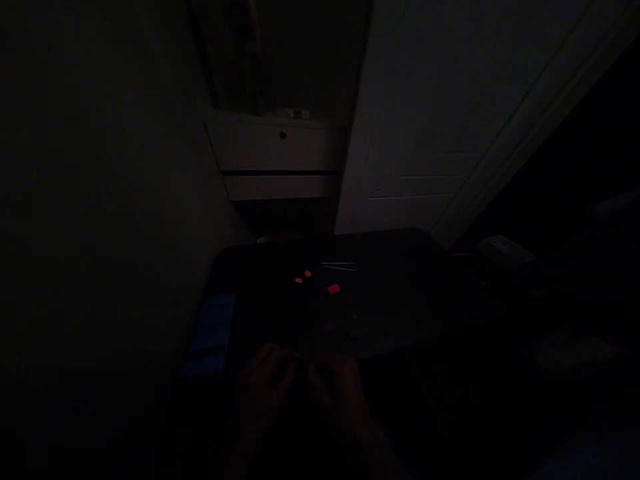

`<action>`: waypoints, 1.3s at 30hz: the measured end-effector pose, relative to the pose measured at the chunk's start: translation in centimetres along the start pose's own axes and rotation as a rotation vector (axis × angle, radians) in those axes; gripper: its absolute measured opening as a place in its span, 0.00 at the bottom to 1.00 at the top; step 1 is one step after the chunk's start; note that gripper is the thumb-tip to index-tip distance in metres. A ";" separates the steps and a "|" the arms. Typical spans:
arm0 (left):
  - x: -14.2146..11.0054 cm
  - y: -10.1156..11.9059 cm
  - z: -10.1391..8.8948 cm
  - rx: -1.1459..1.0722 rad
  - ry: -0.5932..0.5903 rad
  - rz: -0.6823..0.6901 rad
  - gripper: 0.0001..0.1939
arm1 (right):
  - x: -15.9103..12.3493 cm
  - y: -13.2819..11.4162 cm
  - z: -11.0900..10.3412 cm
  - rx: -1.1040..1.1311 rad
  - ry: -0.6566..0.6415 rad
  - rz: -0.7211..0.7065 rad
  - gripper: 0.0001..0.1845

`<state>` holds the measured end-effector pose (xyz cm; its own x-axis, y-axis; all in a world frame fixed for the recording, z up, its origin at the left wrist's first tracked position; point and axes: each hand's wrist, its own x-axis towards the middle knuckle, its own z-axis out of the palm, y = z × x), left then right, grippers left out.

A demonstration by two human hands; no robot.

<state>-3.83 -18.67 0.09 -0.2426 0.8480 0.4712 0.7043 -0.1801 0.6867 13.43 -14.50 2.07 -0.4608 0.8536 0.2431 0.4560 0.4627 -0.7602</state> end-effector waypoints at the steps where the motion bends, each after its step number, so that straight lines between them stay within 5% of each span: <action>1: 0.0 0.0 0.0 0.001 0.003 -0.003 0.08 | 0.0 0.1 0.0 0.006 0.010 0.010 0.13; 21: 0.1 -0.1 0.1 0.015 -0.017 -0.044 0.10 | 0.3 0.0 0.0 0.183 0.018 0.149 0.15; 39: 0.0 0.4 -0.2 -0.034 -0.019 -0.071 0.08 | 0.7 1.4 -1.5 0.124 0.059 0.087 0.14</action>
<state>-3.73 -18.86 0.46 -0.2782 0.8683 0.4107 0.6626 -0.1361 0.7365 14.86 -12.86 2.07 -0.3768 0.9033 0.2051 0.3931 0.3565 -0.8476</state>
